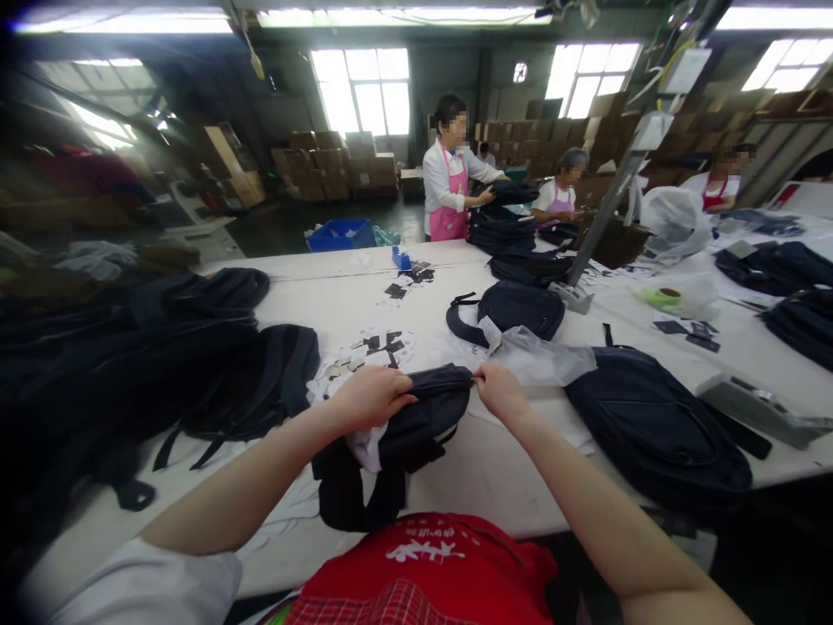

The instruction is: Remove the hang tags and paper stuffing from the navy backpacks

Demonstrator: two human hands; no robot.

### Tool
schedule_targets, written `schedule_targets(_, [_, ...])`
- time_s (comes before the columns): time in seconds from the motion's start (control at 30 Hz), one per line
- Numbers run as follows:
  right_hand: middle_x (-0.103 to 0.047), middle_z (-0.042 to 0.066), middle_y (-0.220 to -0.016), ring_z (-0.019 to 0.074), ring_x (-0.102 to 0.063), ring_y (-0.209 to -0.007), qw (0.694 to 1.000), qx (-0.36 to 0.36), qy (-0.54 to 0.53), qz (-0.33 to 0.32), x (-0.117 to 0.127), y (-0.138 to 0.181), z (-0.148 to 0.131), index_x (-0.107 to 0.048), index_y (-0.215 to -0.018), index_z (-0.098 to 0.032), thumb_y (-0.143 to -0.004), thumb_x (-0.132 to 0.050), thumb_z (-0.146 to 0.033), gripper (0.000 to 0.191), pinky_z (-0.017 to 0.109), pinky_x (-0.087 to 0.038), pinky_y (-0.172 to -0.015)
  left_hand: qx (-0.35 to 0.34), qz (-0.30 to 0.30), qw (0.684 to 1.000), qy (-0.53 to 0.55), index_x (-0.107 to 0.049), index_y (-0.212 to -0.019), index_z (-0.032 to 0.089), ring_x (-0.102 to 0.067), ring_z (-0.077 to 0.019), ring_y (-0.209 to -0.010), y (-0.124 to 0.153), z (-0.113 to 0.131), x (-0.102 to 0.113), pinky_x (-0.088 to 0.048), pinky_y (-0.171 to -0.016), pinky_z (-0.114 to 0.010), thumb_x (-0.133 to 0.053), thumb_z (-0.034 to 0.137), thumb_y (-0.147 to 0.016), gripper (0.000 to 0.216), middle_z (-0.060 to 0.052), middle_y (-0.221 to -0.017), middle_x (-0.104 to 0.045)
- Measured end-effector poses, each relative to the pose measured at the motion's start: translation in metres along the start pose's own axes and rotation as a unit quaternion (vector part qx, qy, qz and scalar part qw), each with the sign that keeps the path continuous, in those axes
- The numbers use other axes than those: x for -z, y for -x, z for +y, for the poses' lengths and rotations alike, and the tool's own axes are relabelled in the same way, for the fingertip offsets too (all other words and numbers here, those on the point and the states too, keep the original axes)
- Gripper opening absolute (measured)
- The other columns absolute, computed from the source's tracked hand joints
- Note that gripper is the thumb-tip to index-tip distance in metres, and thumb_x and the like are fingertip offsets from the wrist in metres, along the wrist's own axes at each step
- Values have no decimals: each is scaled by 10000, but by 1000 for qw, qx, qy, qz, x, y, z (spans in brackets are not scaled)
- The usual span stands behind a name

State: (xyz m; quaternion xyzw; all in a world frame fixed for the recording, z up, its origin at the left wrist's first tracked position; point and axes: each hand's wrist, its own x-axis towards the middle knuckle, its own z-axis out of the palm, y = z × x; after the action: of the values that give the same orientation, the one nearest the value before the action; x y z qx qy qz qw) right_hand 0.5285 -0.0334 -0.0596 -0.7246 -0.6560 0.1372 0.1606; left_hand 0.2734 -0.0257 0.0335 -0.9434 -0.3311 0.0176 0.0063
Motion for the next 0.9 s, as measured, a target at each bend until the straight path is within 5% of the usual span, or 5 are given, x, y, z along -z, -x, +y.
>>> schedule_targets(0.27, [-718,107,-755,244,-677,-799,986,0,26,-165,-23,-19,26,-721,-700,-144,-650,-623,-91,122,317,-502,-777,-61,10,989,137,-682,-774,192,-575,-131,-669,1,-38,36,-369,-612,-220,-477,452,-903,355,-5,-714,-657])
schedule_targets(0.5, [-481,119,-1405,297,-470,-1270,932,273,-215,-103,6,6,-21,-310,-1448,-226,-645,-644,-231,870,456,-369,-1060,14,12,960,280,-733,-815,166,-546,-108,-647,-33,-62,26,-376,-614,-194,-602,491,-804,351,25,-661,-651])
schedule_targets(0.63, [-523,156,-1342,333,-504,-1214,950,199,-238,-40,-9,1,-33,-387,-1384,-179,-628,-708,-394,849,491,-406,-1002,99,60,967,227,-746,-856,188,-576,-129,-676,-47,-67,33,-392,-638,-218,-719,470,-703,321,8,-728,-695])
schedule_targets(0.77, [-696,100,-1002,317,-613,-995,956,97,-276,-17,-24,-16,-23,-640,-998,-187,-686,-653,-499,442,463,-468,-884,180,246,932,196,-712,-997,200,-590,-131,-734,-25,-82,66,-421,-723,-245,-693,402,-749,320,-18,-880,-716])
schedule_targets(0.9, [-718,103,-968,302,-644,-940,873,-33,-487,-21,-35,-22,-7,-646,-930,-173,-626,-713,-425,400,424,-513,-826,262,364,872,195,-708,-954,149,-604,-150,-766,27,-94,67,-442,-756,-273,-587,412,-828,315,-54,-868,-713])
